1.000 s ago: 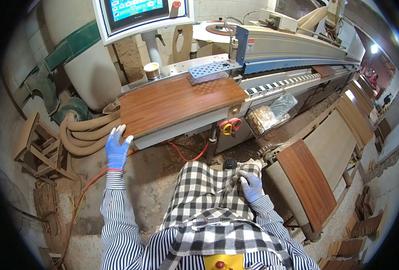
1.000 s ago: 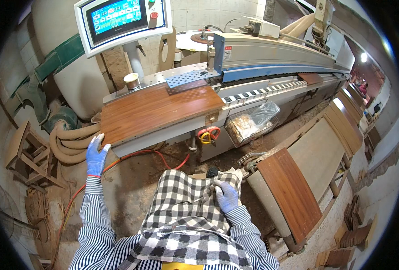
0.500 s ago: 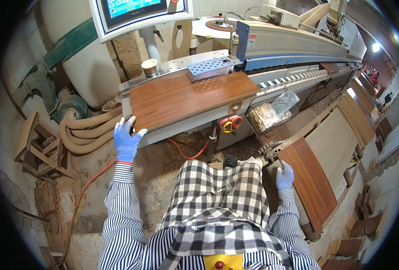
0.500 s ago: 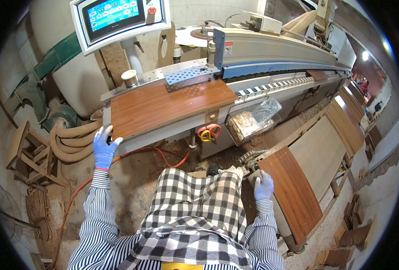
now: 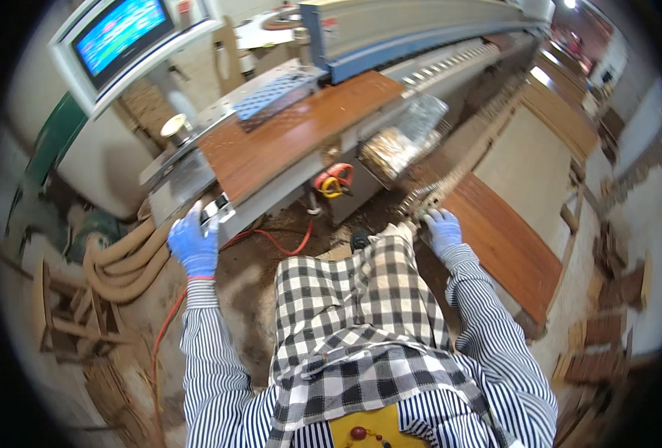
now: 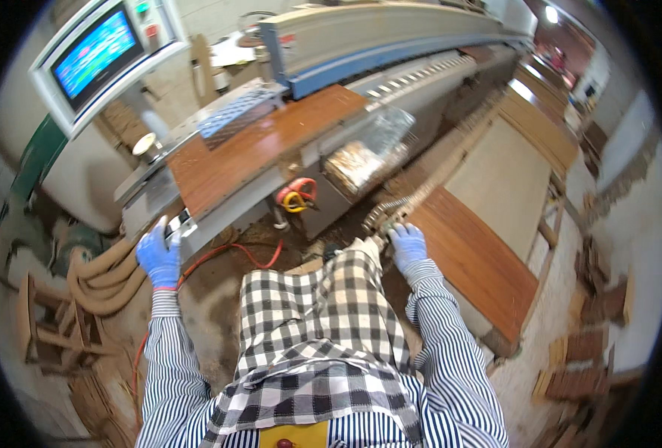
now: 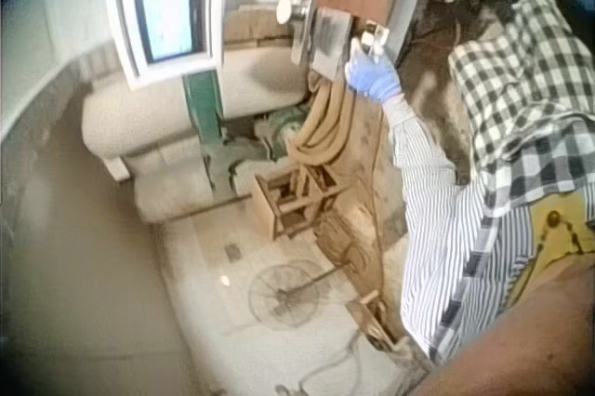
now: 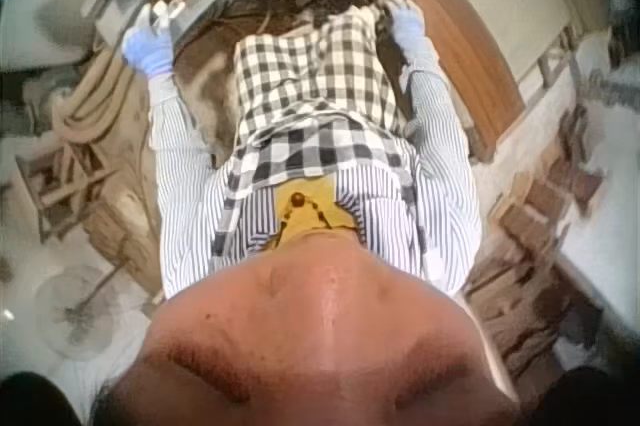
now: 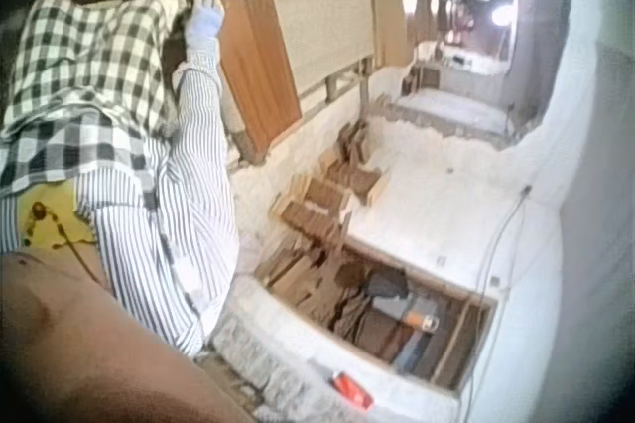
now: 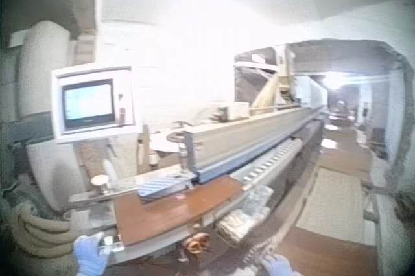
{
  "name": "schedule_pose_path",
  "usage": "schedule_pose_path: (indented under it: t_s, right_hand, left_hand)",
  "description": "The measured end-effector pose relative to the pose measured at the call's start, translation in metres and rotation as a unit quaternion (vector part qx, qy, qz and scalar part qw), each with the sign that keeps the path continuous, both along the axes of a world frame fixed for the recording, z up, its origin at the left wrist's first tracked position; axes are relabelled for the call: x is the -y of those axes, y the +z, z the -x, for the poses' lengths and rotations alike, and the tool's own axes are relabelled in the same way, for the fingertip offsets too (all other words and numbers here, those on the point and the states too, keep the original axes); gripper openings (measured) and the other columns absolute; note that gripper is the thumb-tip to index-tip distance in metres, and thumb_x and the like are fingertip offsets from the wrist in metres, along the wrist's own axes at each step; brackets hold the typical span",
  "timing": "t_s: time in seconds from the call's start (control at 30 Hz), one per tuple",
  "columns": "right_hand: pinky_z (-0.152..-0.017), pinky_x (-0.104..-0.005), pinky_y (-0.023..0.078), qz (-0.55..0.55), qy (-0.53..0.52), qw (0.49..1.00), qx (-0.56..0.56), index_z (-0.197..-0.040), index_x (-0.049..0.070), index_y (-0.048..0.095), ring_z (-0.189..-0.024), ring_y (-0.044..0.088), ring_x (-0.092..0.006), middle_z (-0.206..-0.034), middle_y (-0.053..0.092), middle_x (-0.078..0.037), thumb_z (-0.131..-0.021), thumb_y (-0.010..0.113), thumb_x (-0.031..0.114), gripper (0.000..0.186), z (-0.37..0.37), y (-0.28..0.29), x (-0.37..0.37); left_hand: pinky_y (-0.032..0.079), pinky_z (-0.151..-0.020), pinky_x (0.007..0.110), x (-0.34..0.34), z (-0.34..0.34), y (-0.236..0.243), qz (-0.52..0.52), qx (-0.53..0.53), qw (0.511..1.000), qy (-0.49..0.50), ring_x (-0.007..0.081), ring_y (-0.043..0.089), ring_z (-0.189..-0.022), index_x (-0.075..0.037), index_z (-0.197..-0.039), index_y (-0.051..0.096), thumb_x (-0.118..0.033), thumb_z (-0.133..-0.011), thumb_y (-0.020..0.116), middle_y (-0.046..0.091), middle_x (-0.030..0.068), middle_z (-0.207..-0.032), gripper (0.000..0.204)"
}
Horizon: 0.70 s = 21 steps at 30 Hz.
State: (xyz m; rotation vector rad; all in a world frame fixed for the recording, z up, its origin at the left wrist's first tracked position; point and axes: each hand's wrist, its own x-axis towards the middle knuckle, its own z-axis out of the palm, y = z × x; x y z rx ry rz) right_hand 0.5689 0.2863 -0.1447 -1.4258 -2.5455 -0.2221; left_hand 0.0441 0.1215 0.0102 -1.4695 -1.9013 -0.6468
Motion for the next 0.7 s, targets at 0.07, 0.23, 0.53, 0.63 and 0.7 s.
schedule_pose_path:
  t_s: [0.07, 0.23, 0.53, 0.63, 0.7]
  right_hand:
    - [-0.103, -0.0461, 0.036, 0.01, -0.021, 1.0, -0.004, -0.12, 0.012, 0.057, -0.121, 0.046, -0.0329, -0.129, 0.053, -0.009, -0.078, 0.062, 0.016, 0.043, 0.003, 0.001, 0.03]
    - [-0.105, -0.0457, 0.036, 0.019, -0.016, 0.995, -0.095, -0.121, 0.011, 0.057, -0.122, 0.047, -0.0324, -0.129, 0.054, -0.01, -0.08, 0.063, 0.017, 0.042, -0.002, 0.023, 0.11]
    - [-0.086, -0.0424, 0.055, 0.237, -0.349, 0.189, -0.887, -0.11, 0.002, 0.06, -0.104, 0.063, -0.0314, -0.108, 0.067, -0.016, -0.089, 0.064, 0.043, 0.046, -0.125, -0.054, 0.153]
    - [-0.084, -0.044, 0.056, 0.187, -0.381, 0.135, -0.895, -0.108, 0.002, 0.059, -0.11, 0.061, -0.0319, -0.116, 0.064, -0.016, -0.086, 0.068, 0.043, 0.047, -0.131, -0.05, 0.137]
    - [-0.085, -0.0448, 0.055, 0.167, -0.372, 0.151, -0.9, -0.108, 0.002, 0.058, -0.11, 0.06, -0.0326, -0.116, 0.064, -0.016, -0.086, 0.069, 0.042, 0.046, -0.122, -0.053, 0.131]
  left_hand:
    - [0.046, -0.081, 0.044, 0.001, 0.008, -0.01, 0.015, 0.009, 1.0, 0.016, 0.0298, 0.062, -0.082, -0.012, -0.116, 0.065, -0.039, -0.08, 0.068, 0.069, 0.0106, -0.092, 0.045]
    - [0.045, -0.089, 0.042, -0.006, 0.014, -0.02, 0.04, 0.013, 0.998, 0.054, 0.0277, 0.064, -0.091, -0.014, -0.119, 0.064, -0.041, -0.087, 0.063, 0.07, 0.0091, -0.103, 0.042]
    - [0.046, -0.089, 0.04, -0.004, 0.007, -0.012, 0.036, 0.033, 0.997, 0.054, 0.0261, 0.065, -0.094, -0.012, -0.117, 0.066, -0.038, -0.087, 0.063, 0.07, 0.0083, -0.107, 0.04]
    - [0.046, -0.089, 0.04, -0.007, 0.006, -0.011, 0.037, 0.034, 0.998, 0.05, 0.0263, 0.065, -0.095, -0.012, -0.117, 0.066, -0.038, -0.087, 0.063, 0.069, 0.0088, -0.108, 0.04]
    - [0.046, -0.089, 0.04, -0.008, 0.004, -0.009, 0.032, 0.022, 0.998, 0.044, 0.0263, 0.065, -0.096, -0.012, -0.116, 0.066, -0.038, -0.087, 0.063, 0.069, 0.0093, -0.108, 0.039]
